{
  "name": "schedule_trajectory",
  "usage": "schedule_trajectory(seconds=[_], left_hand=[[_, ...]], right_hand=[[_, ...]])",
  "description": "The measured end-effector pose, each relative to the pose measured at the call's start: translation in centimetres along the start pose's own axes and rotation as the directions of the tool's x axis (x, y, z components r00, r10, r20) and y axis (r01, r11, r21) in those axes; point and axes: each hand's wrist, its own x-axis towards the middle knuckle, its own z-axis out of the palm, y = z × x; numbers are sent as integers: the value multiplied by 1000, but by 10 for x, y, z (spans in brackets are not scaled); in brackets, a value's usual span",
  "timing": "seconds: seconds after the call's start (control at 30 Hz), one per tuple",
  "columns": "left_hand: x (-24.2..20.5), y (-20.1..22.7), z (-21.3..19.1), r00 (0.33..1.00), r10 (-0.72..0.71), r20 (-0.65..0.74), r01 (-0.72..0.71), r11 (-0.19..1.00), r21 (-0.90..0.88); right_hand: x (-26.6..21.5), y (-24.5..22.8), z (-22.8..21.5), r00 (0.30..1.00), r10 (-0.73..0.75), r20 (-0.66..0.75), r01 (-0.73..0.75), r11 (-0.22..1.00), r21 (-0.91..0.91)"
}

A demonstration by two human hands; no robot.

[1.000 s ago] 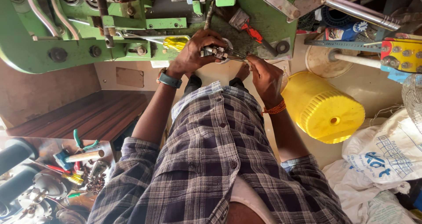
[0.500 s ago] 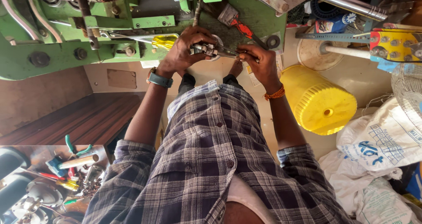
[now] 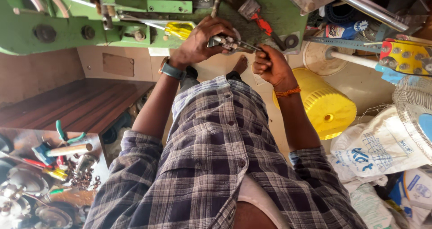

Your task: The person works on a green industrial machine, using a wrench to tighten bolts and adjusting internal components by hand. The person repeatedly checks the machine's operation by turning a lever and observing the moving parts.

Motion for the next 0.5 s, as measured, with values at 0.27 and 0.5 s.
schedule_trajectory(seconds=[0.27, 0.5], left_hand=[[-2, 0, -1, 1000, 18, -10, -18, 999, -38], [-3, 6, -3, 1000, -13, 3, 13, 999, -35]], right_hand=[[-10, 30, 45, 781, -622, -56, 477, 653, -588], [-31, 31, 61, 534, -713, 454, 353, -299, -886]])
